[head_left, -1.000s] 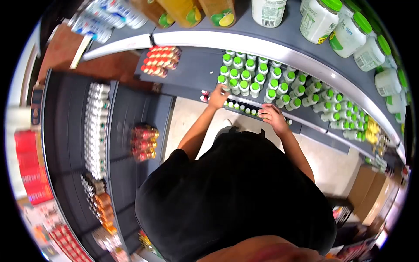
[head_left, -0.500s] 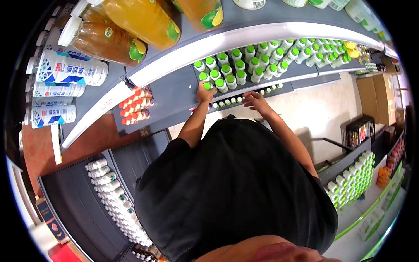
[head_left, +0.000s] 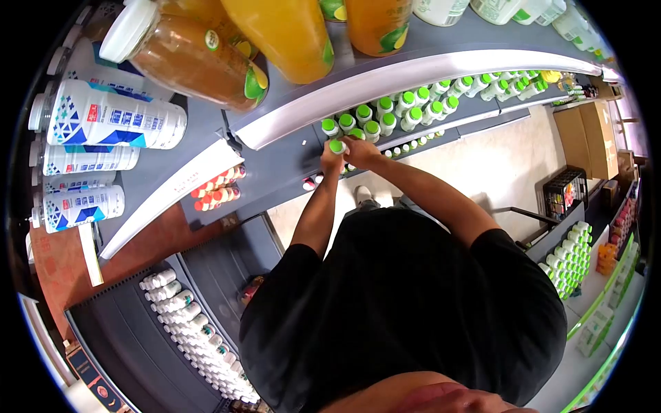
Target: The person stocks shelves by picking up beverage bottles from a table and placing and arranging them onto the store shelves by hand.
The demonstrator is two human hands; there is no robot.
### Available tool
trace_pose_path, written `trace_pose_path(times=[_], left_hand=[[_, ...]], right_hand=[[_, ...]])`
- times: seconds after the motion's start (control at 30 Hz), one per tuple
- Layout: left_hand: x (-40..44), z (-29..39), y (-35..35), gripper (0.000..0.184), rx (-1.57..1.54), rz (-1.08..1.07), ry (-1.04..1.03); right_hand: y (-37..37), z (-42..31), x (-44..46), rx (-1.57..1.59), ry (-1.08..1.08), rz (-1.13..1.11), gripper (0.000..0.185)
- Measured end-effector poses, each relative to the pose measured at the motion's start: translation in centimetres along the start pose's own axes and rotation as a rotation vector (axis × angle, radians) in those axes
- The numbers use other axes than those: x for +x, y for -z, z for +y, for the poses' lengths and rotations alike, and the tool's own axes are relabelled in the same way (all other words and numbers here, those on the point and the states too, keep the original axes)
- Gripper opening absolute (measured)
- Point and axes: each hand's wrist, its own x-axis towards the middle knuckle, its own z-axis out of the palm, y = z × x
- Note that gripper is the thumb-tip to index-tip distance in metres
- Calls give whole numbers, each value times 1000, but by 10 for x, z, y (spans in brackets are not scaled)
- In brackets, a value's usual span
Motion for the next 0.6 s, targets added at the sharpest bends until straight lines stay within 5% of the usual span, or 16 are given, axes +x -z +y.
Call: trace_pose_path(times=[0.1, 0.23, 0.27, 0.33, 0.4, 0.53, 0.6], left_hand=[[19, -69, -40, 44, -320, -4, -127], [-16, -58, -10, 33, -441, -58, -509], [-21, -62, -6, 32, -73, 70, -724], [-39, -44, 8, 34, 264, -30, -751], [-40, -47, -5, 39, -59, -219, -727], [-70, -1, -7, 45, 150, -443, -618], [-79, 14, -19, 48, -19, -640, -721]], right_hand=[[-5, -24, -4, -111, -50, -163, 48], [-23, -27, -20, -197, -45, -113, 42], [-26, -22, -26, -191, -4, -75, 43], [-28, -9, -35, -172, 1, -45, 44], [-13, 3, -50, -249, 24, -105, 46], [-3, 50, -87, -159, 0, -7, 55], [14, 64, -123, -35, -90, 36, 56]])
